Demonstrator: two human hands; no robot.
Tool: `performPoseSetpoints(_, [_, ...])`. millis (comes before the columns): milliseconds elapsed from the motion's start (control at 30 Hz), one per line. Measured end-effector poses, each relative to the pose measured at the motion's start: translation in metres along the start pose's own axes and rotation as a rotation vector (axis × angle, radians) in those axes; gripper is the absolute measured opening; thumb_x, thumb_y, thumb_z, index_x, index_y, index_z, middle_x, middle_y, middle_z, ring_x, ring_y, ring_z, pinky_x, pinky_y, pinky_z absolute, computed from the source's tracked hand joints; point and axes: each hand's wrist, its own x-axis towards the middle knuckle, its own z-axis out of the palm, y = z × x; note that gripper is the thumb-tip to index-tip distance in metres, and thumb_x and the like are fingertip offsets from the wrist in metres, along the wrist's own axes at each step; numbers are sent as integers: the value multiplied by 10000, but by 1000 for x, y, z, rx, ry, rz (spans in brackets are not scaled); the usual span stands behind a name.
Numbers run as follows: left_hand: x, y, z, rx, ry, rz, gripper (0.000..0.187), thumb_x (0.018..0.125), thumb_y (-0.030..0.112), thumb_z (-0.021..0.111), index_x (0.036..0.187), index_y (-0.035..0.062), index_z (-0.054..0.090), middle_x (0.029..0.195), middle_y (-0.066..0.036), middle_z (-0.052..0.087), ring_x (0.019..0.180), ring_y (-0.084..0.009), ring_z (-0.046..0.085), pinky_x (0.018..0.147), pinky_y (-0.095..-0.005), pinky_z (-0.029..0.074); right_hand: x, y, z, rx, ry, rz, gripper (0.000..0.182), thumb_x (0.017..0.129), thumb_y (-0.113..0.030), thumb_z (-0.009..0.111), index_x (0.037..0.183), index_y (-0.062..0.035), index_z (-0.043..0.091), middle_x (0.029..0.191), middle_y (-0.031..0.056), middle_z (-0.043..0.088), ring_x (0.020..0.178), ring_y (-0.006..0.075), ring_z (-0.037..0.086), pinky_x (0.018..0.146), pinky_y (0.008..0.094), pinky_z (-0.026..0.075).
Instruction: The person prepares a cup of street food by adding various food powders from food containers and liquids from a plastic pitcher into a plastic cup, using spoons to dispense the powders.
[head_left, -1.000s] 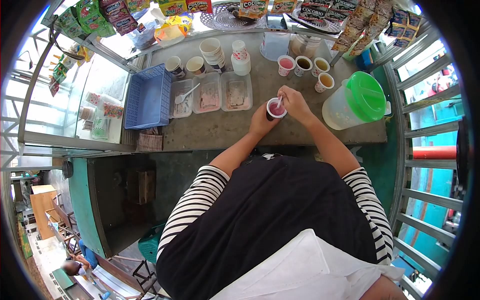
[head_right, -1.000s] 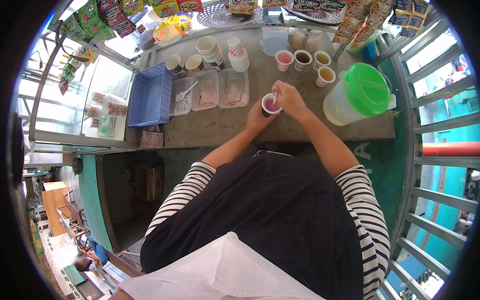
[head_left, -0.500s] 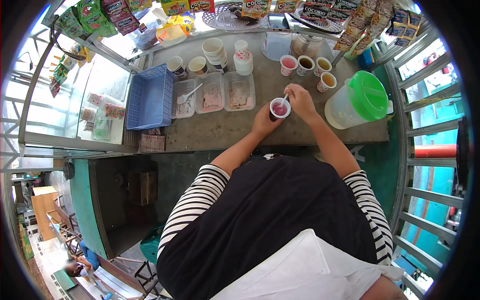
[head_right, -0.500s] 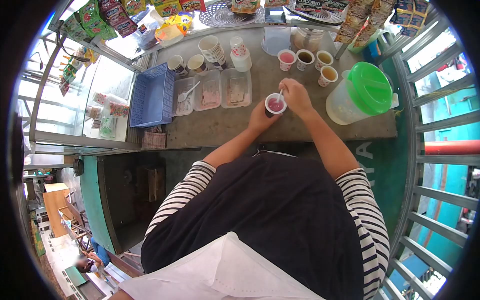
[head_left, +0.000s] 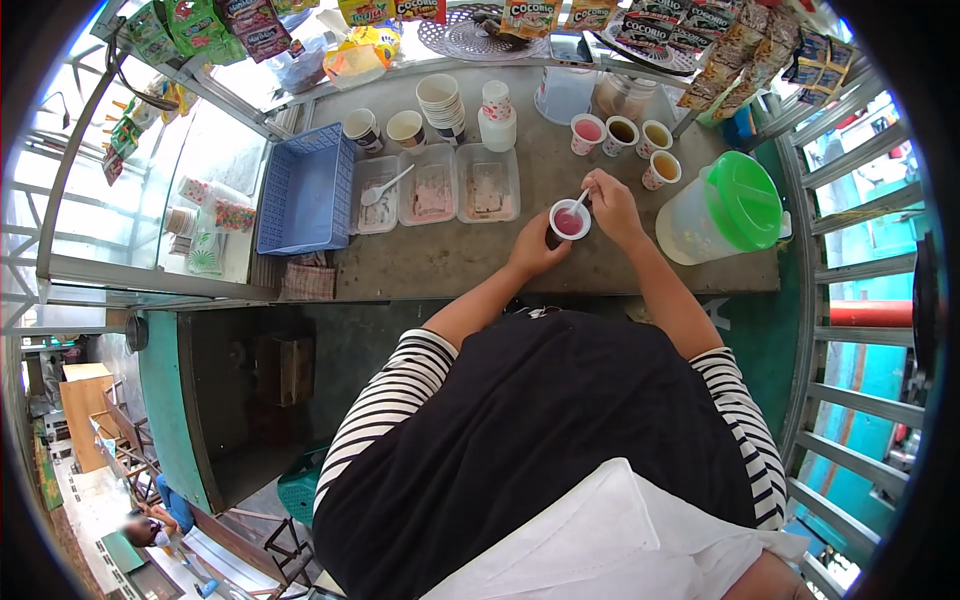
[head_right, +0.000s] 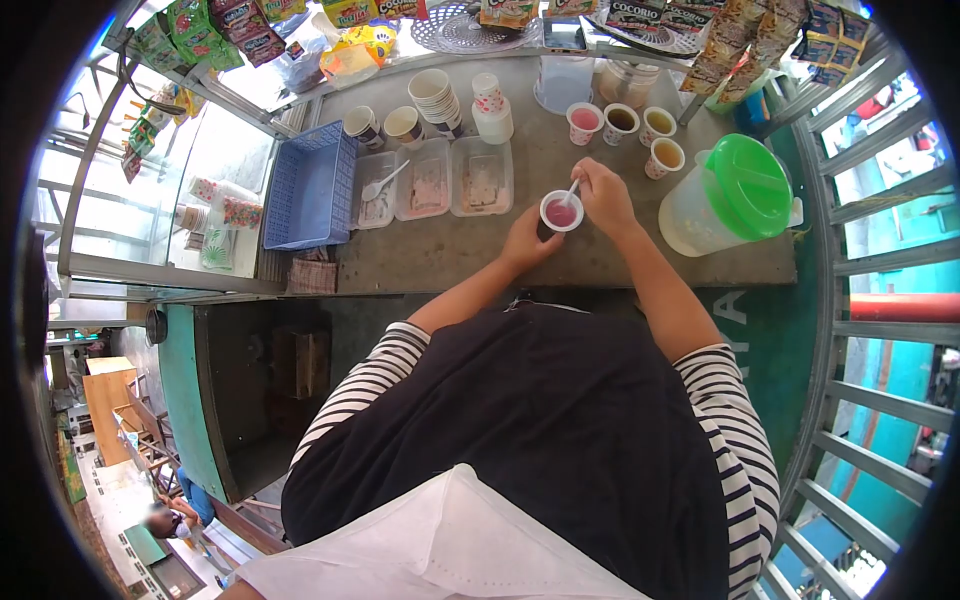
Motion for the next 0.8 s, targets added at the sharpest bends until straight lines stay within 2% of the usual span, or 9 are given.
performPoseSetpoints(100, [1,6,-2,-12,2,1,595,736,208,740,1274,32,556,1182,-193,633,1094,-381,611,934,-426,489,0,-1,1,-51,19,-28,113,960,-109,506,928,-40,589,866,200,646,850,417,630,731,461,488])
performPoseSetpoints(167, [1,10,-5,-24,1,1,593,738,197,739,1276,30,553,1184,-194,632,1094,-383,611,932,-427,490,-1,-4,-1,-70,-110,0,118,963,-104,502,914,-32,582,867,204,640,850,411,628,734,455,487])
performPoseSetpoints(200, [2,10,-5,-23,-15,-27,600,747,211,750,1283,30,552,1201,-192,634,1123,-380,604,958,-427,481,-1,-2,1,-70,-110,0,118,963,-104,502,914,-32,582,867,204,640,850,411,628,734,455,487])
performPoseSetpoints(267, [3,11,-4,-23,-33,-54,606,756,225,762,1291,31,551,1218,-190,637,1152,-377,598,984,-428,472,0,3,4,36,14,13,129,963,-108,499,912,-23,582,869,205,635,847,408,625,740,451,485])
performPoseSetpoints(400, [3,6,0,-6,-9,-98,616,760,225,789,1298,39,553,1238,-186,635,1158,-364,604,979,-415,478,-2,2,1,-5,-87,-11,141,963,-115,495,918,-17,585,864,204,632,847,411,621,750,452,485])
performPoseSetpoints(467, [3,4,1,9,-18,-109,621,759,228,798,1299,42,554,1242,-185,635,1158,-359,606,977,-411,480,-3,1,-1,20,-17,28,147,961,-118,490,922,-14,587,867,204,631,859,413,619,760,454,483])
performPoseSetpoints(700, [3,-4,4,20,-27,-72,643,754,208,790,1312,25,529,1249,-198,618,1164,-375,588,981,-425,474,-7,-4,-1,4,-44,-7,134,950,-113,497,919,-16,584,874,202,635,864,419,615,760,454,480])
performPoseSetpoints(800, [3,-5,4,15,-20,-72,650,753,214,795,1315,25,529,1255,-196,618,1171,-373,587,988,-423,472,-7,-7,-1,-2,46,27,129,943,-108,495,909,-15,577,882,200,638,870,421,613,760,458,479])
